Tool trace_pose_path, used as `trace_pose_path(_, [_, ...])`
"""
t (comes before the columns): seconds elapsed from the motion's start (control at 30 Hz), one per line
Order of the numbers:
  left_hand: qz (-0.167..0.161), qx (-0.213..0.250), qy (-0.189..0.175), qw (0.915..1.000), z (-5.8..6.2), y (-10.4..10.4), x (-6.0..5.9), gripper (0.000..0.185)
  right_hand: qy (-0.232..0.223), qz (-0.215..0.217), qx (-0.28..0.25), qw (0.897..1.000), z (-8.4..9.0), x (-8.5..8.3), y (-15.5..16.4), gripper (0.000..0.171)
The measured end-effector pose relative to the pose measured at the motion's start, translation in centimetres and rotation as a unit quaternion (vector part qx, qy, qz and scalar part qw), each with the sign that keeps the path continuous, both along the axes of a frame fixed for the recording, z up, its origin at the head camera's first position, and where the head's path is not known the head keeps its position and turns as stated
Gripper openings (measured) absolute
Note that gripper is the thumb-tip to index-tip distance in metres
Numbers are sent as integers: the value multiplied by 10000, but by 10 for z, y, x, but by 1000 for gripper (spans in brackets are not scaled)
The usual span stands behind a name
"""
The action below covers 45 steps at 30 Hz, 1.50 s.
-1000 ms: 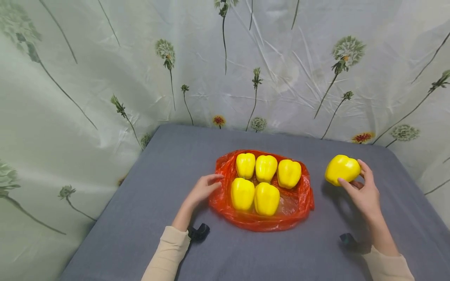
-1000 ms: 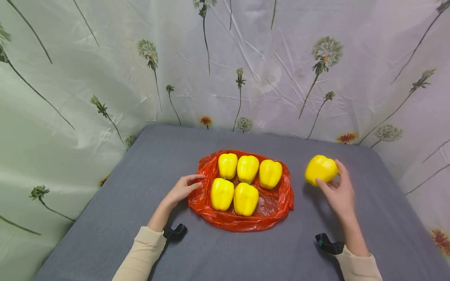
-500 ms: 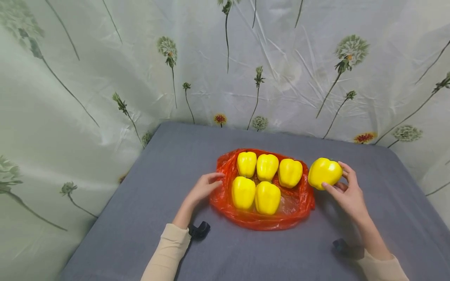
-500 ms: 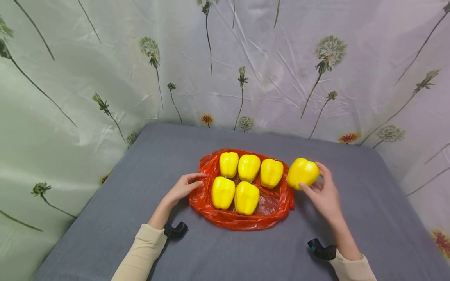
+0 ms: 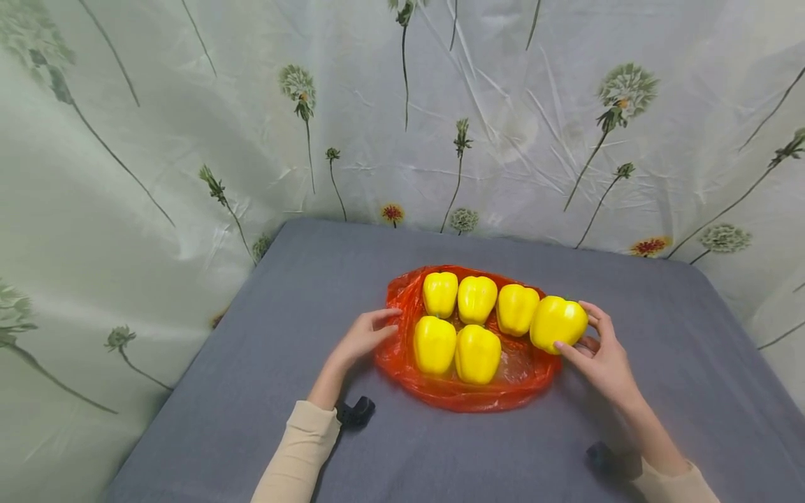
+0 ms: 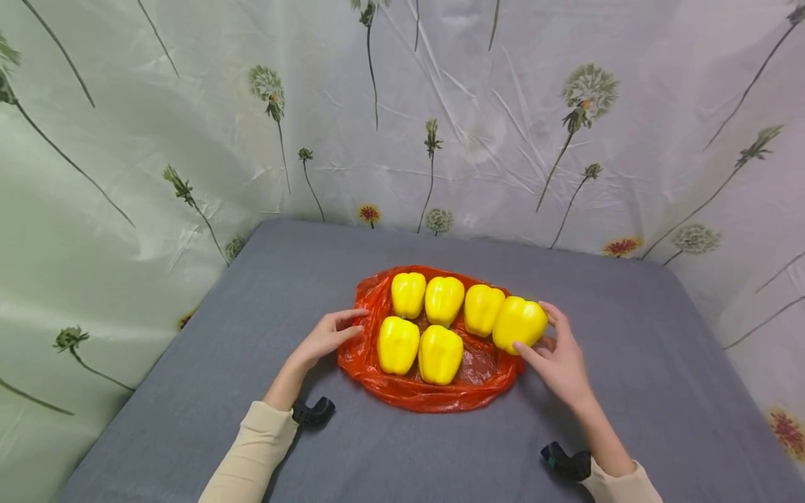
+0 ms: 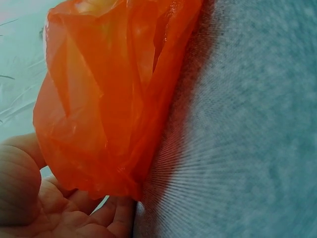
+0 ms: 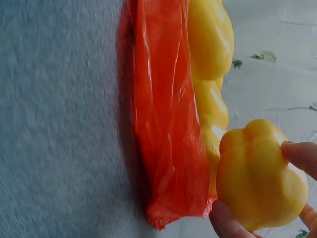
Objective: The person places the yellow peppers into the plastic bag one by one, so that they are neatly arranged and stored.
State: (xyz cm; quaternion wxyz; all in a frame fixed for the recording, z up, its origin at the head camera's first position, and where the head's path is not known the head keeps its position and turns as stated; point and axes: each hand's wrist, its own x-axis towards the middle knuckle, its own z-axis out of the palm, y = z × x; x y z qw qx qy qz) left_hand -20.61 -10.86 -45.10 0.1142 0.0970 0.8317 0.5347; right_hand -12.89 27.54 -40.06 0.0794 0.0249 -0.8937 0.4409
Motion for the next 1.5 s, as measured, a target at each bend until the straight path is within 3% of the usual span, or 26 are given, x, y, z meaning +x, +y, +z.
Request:
trace_pose_path(0.2, [-17, -56, 61, 10000, -1, 0, 0, 38, -339, 159, 286, 9989, 2, 6, -8, 79])
trace_pose_path(0.7, [-56, -83, 42, 9999, -3, -1, 1, 40, -993, 984, 306, 9897, -6, 9, -19, 77])
trace_pose_path(1.1, [-27, -144, 64, 9999, 0, 0, 1, 40, -1476, 1182, 521, 9806, -7, 7, -18, 74])
trace_pose_path(1.5, [35, -54, -41, 10000, -1, 0, 1, 39, -1563, 1750, 733, 9693, -3, 4, -15, 71])
